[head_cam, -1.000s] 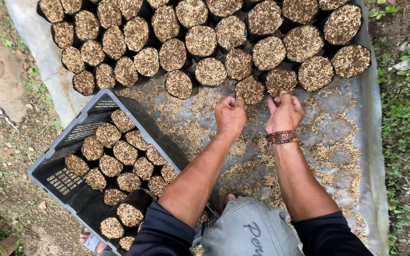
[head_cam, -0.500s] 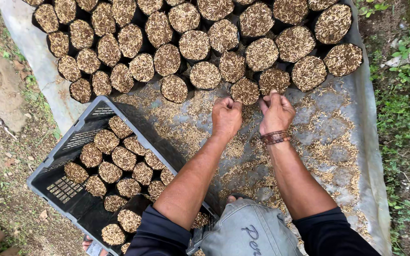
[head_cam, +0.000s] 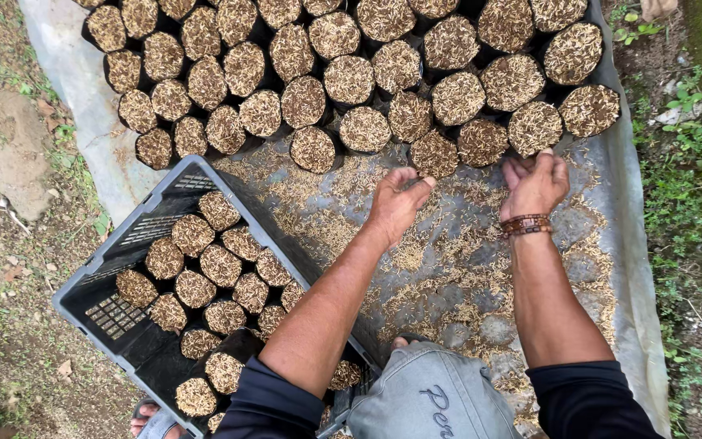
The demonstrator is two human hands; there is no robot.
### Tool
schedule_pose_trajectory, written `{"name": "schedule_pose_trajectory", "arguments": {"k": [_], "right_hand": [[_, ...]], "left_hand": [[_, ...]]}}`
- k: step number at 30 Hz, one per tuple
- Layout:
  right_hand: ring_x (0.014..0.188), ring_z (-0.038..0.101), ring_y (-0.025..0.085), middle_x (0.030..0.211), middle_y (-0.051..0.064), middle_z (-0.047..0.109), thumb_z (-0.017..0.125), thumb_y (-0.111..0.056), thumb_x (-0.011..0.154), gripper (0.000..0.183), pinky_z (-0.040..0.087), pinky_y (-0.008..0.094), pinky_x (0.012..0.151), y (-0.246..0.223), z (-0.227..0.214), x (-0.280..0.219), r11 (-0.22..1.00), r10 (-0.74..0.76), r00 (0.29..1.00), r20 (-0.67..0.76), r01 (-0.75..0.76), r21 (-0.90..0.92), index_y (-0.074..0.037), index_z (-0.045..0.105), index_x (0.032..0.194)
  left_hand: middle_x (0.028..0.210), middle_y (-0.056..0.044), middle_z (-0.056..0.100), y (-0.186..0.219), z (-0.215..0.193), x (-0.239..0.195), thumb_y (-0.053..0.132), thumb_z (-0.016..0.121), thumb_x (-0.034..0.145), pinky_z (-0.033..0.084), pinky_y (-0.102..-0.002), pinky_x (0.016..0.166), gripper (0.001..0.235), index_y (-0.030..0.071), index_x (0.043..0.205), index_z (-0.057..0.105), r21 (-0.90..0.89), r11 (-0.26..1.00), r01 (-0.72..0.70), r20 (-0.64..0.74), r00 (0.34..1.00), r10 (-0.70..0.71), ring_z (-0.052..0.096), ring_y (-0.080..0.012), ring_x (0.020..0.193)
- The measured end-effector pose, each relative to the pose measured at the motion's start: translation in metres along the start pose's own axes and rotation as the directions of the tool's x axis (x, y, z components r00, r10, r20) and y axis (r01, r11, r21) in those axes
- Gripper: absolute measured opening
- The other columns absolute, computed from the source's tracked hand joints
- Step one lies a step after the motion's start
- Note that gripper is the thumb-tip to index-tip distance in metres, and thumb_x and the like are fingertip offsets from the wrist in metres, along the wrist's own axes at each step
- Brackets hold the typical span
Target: The person sits on the ground and transfers small black seedling pots filled with straw-like material from a plastic crate to a plastic sheet on the ground. The person arranges the pots in neat rows on the sheet.
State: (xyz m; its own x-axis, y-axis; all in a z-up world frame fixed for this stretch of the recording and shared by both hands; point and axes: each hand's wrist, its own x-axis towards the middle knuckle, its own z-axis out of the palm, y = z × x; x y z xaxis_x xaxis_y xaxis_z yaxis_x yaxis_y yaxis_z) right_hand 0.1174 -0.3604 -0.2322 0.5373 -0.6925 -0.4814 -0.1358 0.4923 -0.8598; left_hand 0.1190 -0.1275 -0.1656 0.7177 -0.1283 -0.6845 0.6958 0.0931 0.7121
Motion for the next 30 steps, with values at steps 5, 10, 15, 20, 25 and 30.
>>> {"name": "schedule_pose_trajectory", "arguments": {"k": [5,10,15,20,25,30], "right_hand": [[0.097,0.076,0.027,0.117,0.013,0.064,0.054,-0.031,0.107,0.03,0.066,0.049,0.087,-0.017,-0.024,0.012,0.99,0.025,0.998,-0.052,-0.032,-0.139,-0.007,0.053,0.125],[0.095,0.07,0.018,0.124,0.004,0.064,0.058,-0.039,0.104,0.04,0.064,0.038,0.076,-0.034,-0.026,0.049,0.94,-0.236,0.969,-0.069,0.21,-0.268,-0.013,0.054,0.133],[0.076,0.059,0.013,0.092,0.005,0.064,0.065,-0.047,0.112,0.046,0.055,0.032,0.062,-0.031,-0.019,0.08,0.778,-0.389,0.921,-0.021,0.316,-0.544,-0.002,0.064,0.104],[0.058,0.06,0.011,0.078,0.002,0.065,0.07,-0.046,0.104,0.043,0.053,0.028,0.046,-0.039,-0.014,0.083,0.796,-0.296,0.953,-0.068,0.206,-0.57,-0.005,0.06,0.095],[0.057,0.07,0.01,0.084,0.002,0.071,0.065,-0.046,0.102,0.038,0.06,0.025,0.046,-0.051,-0.005,0.067,0.868,-0.184,0.976,-0.113,0.108,-0.485,-0.008,0.062,0.103],[0.058,0.065,0.01,0.086,0.003,0.069,0.054,-0.031,0.111,0.027,0.054,0.025,0.047,-0.045,-0.024,-0.01,0.934,-0.172,0.985,-0.03,0.153,-0.322,-0.005,0.061,0.114]], "left_hand": [[0.139,-0.019,0.054,0.002,-0.012,-0.007,0.024,0.077,0.087,0.05,-0.036,0.108,0.06,-0.002,0.134,0.053,-0.049,0.999,-0.015,0.012,1.0,0.015,0.059,-0.0274,0.126],[0.135,-0.019,0.058,0.002,-0.033,-0.02,0.023,0.077,0.086,0.052,-0.036,0.107,0.055,-0.003,0.13,0.056,-0.049,0.997,-0.057,-0.026,0.998,0.056,0.063,-0.0272,0.123],[0.124,-0.017,0.064,-0.008,-0.045,-0.032,0.023,0.078,0.087,0.057,-0.033,0.095,0.046,-0.001,0.123,0.065,-0.01,0.998,-0.069,-0.024,0.997,0.069,0.065,-0.0241,0.111],[0.115,-0.016,0.073,-0.009,-0.052,-0.042,0.03,0.078,0.086,0.055,-0.034,0.09,0.048,0.001,0.123,0.069,0.107,0.989,-0.101,-0.019,0.994,0.103,0.067,-0.0247,0.108],[0.122,-0.015,0.07,0.009,-0.057,-0.061,0.03,0.078,0.087,0.05,-0.038,0.103,0.049,0.002,0.124,0.066,0.123,0.99,-0.069,-0.022,0.997,0.072,0.065,-0.025,0.119],[0.125,-0.01,0.068,0.032,-0.114,-0.106,0.021,0.074,0.089,0.052,-0.039,0.105,0.037,0.005,0.121,0.066,0.085,0.955,-0.284,-0.037,0.957,0.288,0.064,-0.0208,0.119]]}}
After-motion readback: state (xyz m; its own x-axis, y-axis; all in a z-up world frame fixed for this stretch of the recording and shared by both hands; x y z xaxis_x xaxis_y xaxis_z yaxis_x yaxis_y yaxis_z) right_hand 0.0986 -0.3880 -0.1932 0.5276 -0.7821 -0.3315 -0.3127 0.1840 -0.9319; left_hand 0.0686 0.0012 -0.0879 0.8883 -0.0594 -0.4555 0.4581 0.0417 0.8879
